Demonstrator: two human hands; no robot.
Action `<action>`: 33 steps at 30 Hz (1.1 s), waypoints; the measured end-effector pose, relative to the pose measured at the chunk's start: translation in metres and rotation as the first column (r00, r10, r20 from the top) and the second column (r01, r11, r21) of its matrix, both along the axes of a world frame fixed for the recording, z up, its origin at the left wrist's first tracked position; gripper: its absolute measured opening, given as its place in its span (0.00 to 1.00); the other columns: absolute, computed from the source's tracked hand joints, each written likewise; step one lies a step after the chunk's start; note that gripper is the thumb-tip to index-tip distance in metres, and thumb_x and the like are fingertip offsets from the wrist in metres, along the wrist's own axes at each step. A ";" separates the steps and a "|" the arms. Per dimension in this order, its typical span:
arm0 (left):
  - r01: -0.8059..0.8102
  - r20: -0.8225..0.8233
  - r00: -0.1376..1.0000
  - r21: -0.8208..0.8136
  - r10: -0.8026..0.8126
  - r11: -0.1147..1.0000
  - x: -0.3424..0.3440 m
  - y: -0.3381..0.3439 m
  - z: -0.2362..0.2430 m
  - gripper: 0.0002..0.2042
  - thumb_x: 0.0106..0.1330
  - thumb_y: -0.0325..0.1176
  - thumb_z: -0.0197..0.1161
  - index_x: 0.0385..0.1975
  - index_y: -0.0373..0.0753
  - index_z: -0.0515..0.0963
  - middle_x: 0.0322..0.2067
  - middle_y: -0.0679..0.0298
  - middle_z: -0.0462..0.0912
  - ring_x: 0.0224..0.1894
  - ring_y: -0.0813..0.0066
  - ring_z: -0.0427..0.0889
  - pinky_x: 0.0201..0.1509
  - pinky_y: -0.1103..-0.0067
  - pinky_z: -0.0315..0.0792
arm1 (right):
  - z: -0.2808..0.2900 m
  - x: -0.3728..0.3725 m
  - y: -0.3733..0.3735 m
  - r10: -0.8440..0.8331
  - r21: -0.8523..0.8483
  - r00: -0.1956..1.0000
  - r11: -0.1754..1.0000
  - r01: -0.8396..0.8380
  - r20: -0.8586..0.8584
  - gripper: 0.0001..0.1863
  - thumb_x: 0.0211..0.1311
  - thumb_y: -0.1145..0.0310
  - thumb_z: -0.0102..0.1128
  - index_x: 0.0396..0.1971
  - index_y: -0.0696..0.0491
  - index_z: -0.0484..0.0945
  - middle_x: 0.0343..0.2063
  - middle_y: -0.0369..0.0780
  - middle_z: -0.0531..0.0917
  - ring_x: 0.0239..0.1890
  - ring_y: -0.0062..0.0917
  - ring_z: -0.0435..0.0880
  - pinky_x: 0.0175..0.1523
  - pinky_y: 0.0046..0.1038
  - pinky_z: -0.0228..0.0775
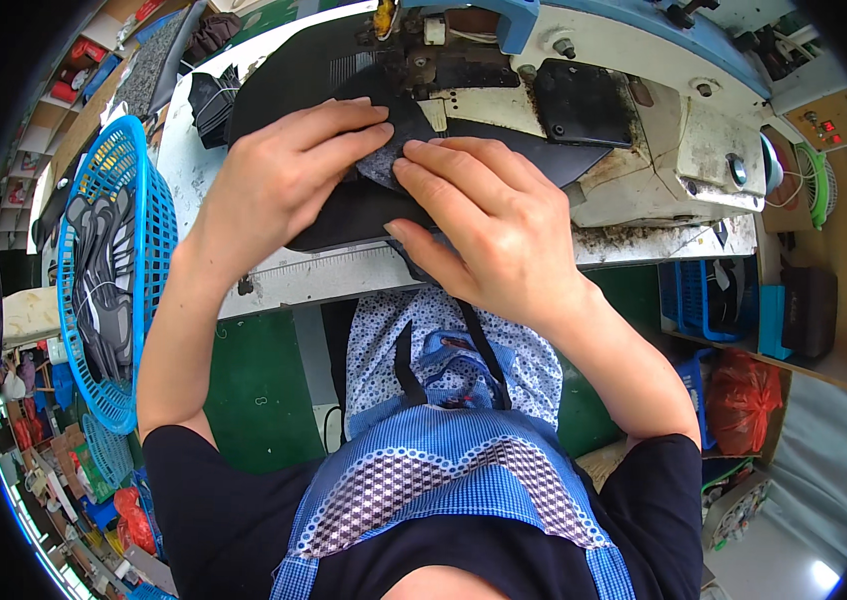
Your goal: Sewing together components of a sneaker upper using an industrial sewing machine.
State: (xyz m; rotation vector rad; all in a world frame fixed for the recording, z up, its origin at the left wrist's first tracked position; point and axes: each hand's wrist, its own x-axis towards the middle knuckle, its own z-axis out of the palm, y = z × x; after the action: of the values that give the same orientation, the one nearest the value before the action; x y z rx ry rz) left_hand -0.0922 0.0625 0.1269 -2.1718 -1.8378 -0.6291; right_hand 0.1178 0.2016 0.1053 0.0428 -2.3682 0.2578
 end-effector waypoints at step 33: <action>-0.157 -0.168 0.970 0.127 0.177 0.979 -0.066 0.028 -0.007 0.19 0.71 0.27 0.64 0.60 0.53 0.86 0.55 0.68 0.90 0.53 0.63 0.90 0.54 0.71 0.84 | -0.011 -0.020 -0.004 0.069 0.030 0.981 0.997 -0.065 -0.181 0.18 0.51 0.69 0.79 0.44 0.54 0.88 0.39 0.37 0.90 0.36 0.29 0.86 0.43 0.30 0.79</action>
State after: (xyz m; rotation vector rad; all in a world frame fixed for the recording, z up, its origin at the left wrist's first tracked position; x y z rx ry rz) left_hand -0.1586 0.0901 0.1195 -1.9099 -1.8203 -0.4728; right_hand 0.0978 0.1972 0.0947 0.1519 -2.1903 0.2473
